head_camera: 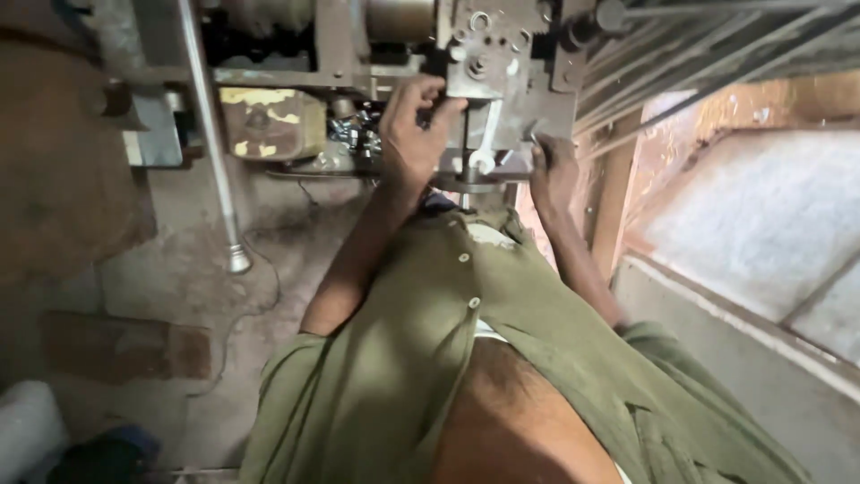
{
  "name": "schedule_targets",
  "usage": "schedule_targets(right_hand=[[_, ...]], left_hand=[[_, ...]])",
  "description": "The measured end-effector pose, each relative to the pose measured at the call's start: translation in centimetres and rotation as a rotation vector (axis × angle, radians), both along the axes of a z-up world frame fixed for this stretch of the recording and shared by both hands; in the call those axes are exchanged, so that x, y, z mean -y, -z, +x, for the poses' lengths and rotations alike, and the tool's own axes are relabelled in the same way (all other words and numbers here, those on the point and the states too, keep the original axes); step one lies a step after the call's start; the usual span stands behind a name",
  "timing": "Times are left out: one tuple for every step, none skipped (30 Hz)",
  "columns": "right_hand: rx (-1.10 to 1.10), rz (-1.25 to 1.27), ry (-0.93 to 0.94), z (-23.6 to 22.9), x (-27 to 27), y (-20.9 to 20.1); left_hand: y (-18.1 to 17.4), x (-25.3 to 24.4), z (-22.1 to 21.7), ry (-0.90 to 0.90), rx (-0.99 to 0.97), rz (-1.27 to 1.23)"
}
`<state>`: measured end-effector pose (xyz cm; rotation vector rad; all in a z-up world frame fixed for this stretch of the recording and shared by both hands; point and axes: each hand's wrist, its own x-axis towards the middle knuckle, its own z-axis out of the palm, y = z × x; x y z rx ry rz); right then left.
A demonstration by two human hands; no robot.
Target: The person uses a wrench to tighten a bolt on a metal press machine, then operates a lever to run the machine and process small metal rings. After processing, the person picks up a finished metal ring and uses a red-handled tool to inspect or adjust it.
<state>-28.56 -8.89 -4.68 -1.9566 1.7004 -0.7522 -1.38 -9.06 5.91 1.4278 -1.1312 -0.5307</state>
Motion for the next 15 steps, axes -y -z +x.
schedule_targets(right_hand=[[0.000, -0.021, 0.017, 0.5, 0.0, -0.2], [0.001, -0.046, 0.024, 0.9, 0.5, -0.5], [0.010, -0.038, 0.061, 1.2, 1.1, -0.7], [0.021, -0.027, 0.095, 1.4, 1.6, -0.8], [0.031, -0.016, 0.129, 1.5, 2.0, -0.7], [0.000, -0.027, 0.116, 1.5, 2.6, -0.6], [-0.032, -0.038, 0.104, 1.4, 3.1, -0.5], [-0.062, -0.052, 0.086, 1.3, 3.8, -0.3], [-0.073, -0.099, 0.050, 1.2, 4.3, -0.2], [-0.084, -0.143, 0.009, 1.1, 4.7, 0.0], [-0.094, -0.188, -0.032, 1.1, 5.1, 0.1], [-0.111, -0.188, -0.043, 1.2, 5.3, 0.1], [-0.128, -0.187, -0.054, 1.3, 5.6, 0.1], [-0.146, -0.192, -0.061, 1.6, 5.9, -0.1], [-0.174, -0.235, -0.095, 1.9, 6.1, -0.5]], left_hand=[[0.0, 0.4, -0.1, 0.017, -0.010, 0.002], [0.0, 1.0, -0.1, 0.025, -0.018, -0.001], [0.1, 1.7, 0.0, 0.042, -0.016, -0.015], [0.3, 2.2, 0.2, 0.054, -0.012, -0.027], [0.5, 2.6, 0.2, 0.067, -0.008, -0.039], [0.7, 3.2, 0.1, 0.060, -0.016, -0.035], [0.8, 3.6, 0.1, 0.053, -0.025, -0.031], [1.0, 3.8, 0.1, 0.041, -0.032, -0.030], [1.0, 3.9, 0.1, 0.035, -0.008, -0.042], [1.1, 3.9, 0.2, 0.024, 0.016, -0.051], [1.2, 3.8, 0.2, 0.013, 0.040, -0.060], [1.3, 3.9, 0.1, -0.003, 0.053, -0.073], [1.5, 4.0, 0.0, -0.018, 0.066, -0.085], [1.6, 4.2, -0.2, -0.029, 0.079, -0.103], [1.8, 4.2, -0.1, -0.021, 0.077, -0.100]])
